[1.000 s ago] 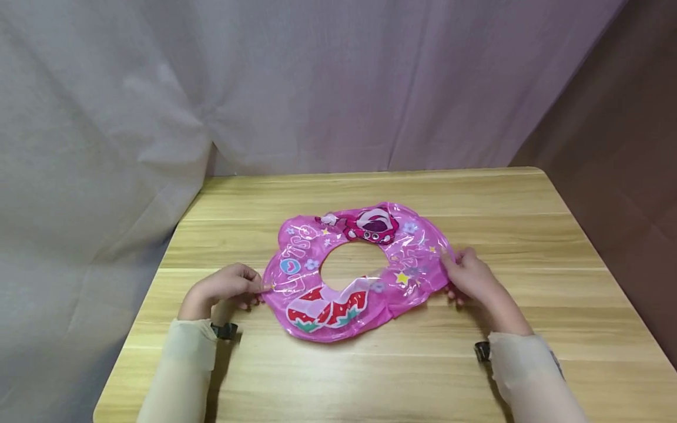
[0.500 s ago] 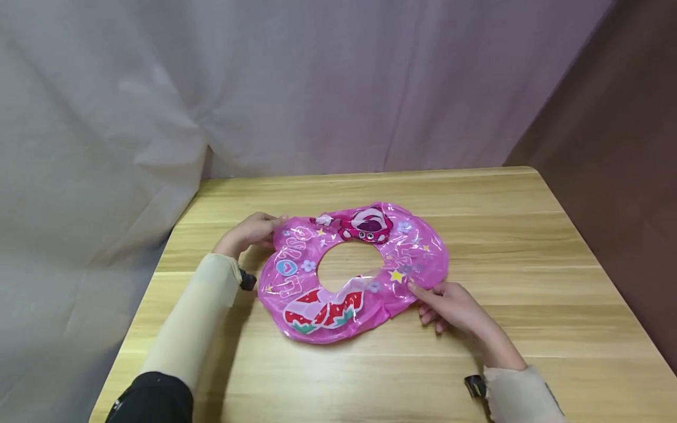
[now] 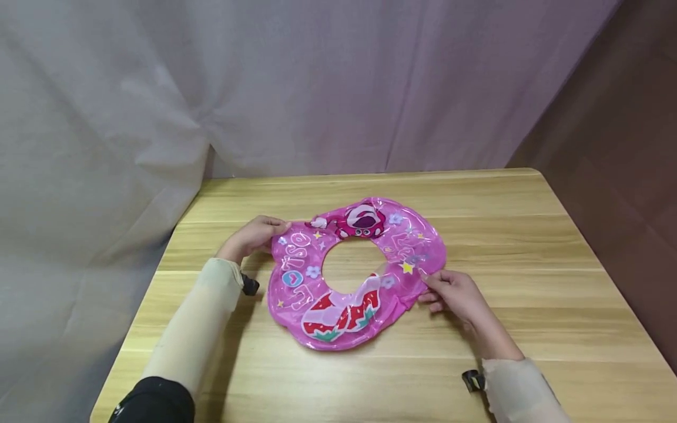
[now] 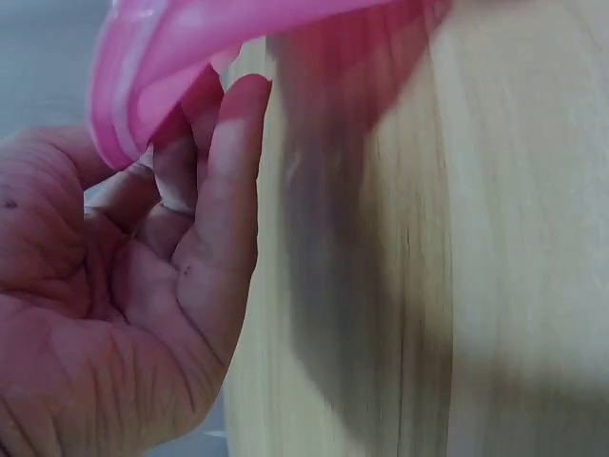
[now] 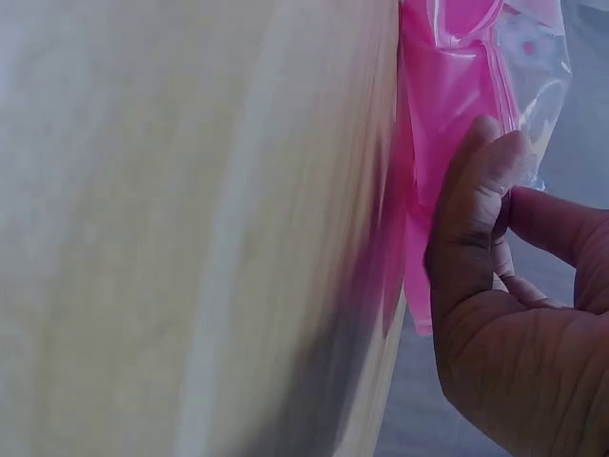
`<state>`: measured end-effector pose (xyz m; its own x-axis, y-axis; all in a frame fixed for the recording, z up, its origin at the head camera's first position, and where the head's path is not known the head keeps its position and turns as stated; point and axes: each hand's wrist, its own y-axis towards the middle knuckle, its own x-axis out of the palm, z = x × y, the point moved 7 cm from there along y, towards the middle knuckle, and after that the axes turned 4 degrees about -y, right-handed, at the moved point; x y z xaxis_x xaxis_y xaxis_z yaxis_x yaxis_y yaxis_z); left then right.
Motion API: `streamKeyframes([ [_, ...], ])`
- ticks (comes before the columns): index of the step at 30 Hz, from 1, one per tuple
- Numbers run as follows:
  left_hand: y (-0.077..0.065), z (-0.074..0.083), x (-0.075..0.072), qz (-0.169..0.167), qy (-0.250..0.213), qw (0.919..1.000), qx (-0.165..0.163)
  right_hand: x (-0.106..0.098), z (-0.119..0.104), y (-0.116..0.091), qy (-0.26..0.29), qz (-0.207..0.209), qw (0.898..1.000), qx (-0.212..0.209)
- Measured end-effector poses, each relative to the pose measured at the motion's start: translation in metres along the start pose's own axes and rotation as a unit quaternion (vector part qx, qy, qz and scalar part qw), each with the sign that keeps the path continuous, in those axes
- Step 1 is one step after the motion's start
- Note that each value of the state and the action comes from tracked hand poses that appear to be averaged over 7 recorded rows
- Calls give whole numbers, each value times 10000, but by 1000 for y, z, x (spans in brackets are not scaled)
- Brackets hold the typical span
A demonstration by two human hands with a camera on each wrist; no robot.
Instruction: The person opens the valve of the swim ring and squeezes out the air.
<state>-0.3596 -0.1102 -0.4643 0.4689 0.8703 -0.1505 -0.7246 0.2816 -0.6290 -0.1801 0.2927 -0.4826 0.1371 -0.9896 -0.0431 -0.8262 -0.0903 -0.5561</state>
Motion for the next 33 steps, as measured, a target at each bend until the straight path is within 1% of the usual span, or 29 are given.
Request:
streamKeyframes([
  [2, -2, -1, -7, 272, -33, 9996, 22, -3, 0, 2, 8, -38, 10000, -17],
  [4, -4, -4, -16, 643, -228, 9977, -9, -8, 1, 4, -48, -110, 9999, -47],
  [6, -7, -8, -25, 990, -452, 9940, -62, -16, 4, 7, -112, -128, 9998, -39],
  [8, -9, -14, -30, 1155, -674, 9909, -135, -25, 7, 9, -132, -102, 9999, -15],
  [9, -10, -18, -31, 1152, -768, 9902, -203, -29, 9, 10, -175, -76, 9998, -3],
  [11, -11, -25, -31, 940, -781, 9919, -355, -35, 11, 11, -233, 6, 9997, 55],
  [13, -13, -30, -29, 474, -554, 9961, -504, -38, 11, 13, -252, 19, 9997, 23],
  [15, -16, -32, -27, -70, -202, 9977, -637, -37, 10, 15, -238, 16, 9997, -22],
  [17, -19, -29, -24, -494, 265, 9965, -613, -35, 7, 18, -235, 2, 9997, -93],
  [18, -19, -25, -22, -631, 484, 9953, -554, -34, 5, 19, -277, 12, 9995, -161],
  [19, -19, -21, -21, -648, 704, 9943, -467, -33, 3, 20, -339, 20, 9992, -210],
  [21, -15, -12, -17, -520, 1030, 9929, -284, -31, -1, 22, -539, 74, 9979, -340],
  [24, -8, 1, -10, -96, 1322, 9912, -37, -28, -8, 26, -959, 200, 9936, -557],
  [28, 0, 8, -2, 420, 1546, 9870, 146, -26, -16, 30, -1622, 475, 9823, -808],
  [30, 2, 10, 1, 625, 1732, 9825, 294, -25, -20, 31, -1971, 647, 9739, -919],
  [31, 3, 10, 2, 719, 1887, 9786, 392, -25, -22, 32, -2091, 710, 9705, -973],
  [33, 3, 14, 5, 908, 2245, 9682, 627, -26, -24, 32, -2244, 809, 9658, -1017],
])
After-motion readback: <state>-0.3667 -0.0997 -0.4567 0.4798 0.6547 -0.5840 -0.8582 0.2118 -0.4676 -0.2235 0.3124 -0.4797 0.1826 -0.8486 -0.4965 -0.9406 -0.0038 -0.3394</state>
